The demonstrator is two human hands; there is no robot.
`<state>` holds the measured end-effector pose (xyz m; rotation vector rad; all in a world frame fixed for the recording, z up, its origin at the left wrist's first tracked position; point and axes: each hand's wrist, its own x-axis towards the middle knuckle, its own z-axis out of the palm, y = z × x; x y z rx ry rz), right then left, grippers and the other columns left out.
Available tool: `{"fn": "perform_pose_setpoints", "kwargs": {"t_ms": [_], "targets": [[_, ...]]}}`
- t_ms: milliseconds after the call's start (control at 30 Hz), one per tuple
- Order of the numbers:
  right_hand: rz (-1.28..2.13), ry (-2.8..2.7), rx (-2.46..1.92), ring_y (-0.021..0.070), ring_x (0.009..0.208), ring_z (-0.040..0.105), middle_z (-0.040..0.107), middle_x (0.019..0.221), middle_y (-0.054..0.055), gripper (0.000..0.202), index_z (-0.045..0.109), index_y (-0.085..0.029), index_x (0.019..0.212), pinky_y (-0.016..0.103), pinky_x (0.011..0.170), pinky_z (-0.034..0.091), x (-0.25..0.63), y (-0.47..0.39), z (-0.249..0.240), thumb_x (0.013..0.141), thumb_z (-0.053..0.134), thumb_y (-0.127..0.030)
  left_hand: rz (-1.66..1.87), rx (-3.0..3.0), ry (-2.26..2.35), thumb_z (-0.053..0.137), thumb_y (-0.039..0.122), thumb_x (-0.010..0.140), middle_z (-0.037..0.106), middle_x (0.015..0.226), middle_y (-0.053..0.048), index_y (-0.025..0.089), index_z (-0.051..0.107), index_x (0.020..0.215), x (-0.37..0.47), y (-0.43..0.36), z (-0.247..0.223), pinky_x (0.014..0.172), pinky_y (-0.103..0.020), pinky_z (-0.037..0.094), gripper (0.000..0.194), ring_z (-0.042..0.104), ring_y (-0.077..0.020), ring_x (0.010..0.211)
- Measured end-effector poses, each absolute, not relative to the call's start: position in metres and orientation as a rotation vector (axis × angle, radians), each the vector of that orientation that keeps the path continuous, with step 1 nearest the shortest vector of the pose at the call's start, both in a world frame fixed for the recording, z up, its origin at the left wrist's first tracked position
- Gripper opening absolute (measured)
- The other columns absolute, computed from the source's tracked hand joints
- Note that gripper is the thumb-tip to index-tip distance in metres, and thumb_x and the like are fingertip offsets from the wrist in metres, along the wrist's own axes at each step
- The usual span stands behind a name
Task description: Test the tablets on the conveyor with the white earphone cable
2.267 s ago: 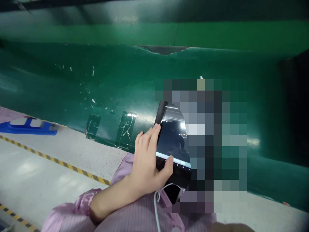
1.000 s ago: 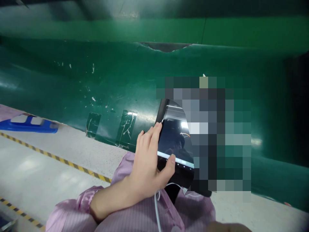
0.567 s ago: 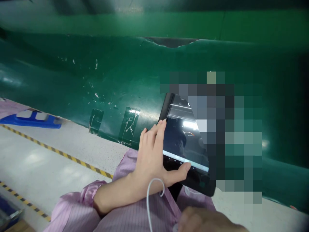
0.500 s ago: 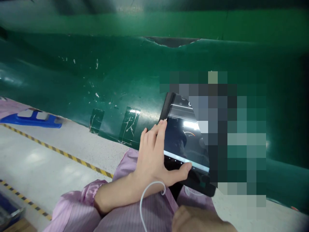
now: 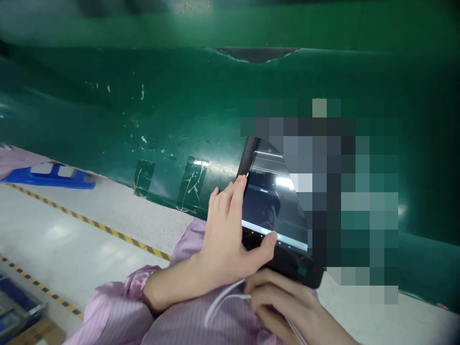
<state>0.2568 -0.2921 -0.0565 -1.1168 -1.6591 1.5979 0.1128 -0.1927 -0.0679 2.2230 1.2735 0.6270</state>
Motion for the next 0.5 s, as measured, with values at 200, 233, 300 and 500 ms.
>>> {"fn": "perform_pose_setpoints", "kwargs": {"t_ms": [200,233,300,500], "targets": [[1.733,-1.667,-1.197,0.0115,0.088,0.067,0.065,0.099,0.001,0.014,0.059,-0.023,0.094,0.020,0.079,0.055,0.258,-0.293,-0.068,0.097,0.050,-0.012,0.570,2.206,1.287,0.055,0.043,0.089,0.046,0.145,-0.019,0.017,0.011,0.155,0.112,-0.193,-0.066,0.109,-0.058,0.033,0.083,0.044,-0.0338,0.131],[1.730,-1.663,-1.204,0.0116,0.088,0.067,0.065,0.099,0.001,0.014,0.058,-0.023,0.094,0.020,0.079,0.055,0.258,-0.293,-0.069,0.096,0.050,-0.011,0.578,2.207,1.265,0.051,0.044,0.091,0.045,0.146,-0.020,0.016,0.010,0.155,0.111,-0.193,-0.066,0.110,-0.058,0.031,0.081,0.043,-0.0341,0.133],[1.718,-1.659,-1.206,0.0118,0.088,0.068,0.065,0.099,0.001,0.015,0.059,-0.023,0.095,0.020,0.078,0.055,0.258,-0.294,-0.069,0.096,0.050,-0.011,0.589,2.209,1.230,0.045,0.046,0.095,0.041,0.149,-0.022,0.014,0.009,0.155,0.109,-0.194,-0.068,0.112,-0.059,0.028,0.077,0.041,-0.0342,0.135],[1.732,-1.664,-1.212,0.0105,0.091,0.068,0.066,0.103,0.000,0.016,0.059,-0.023,0.096,0.017,0.080,0.054,0.257,-0.293,-0.068,0.096,0.051,-0.009,0.582,2.211,1.227,0.042,0.040,0.097,0.041,0.150,-0.021,0.013,0.011,0.155,0.108,-0.194,-0.068,0.113,-0.055,0.028,0.072,0.040,-0.0328,0.136]]}}
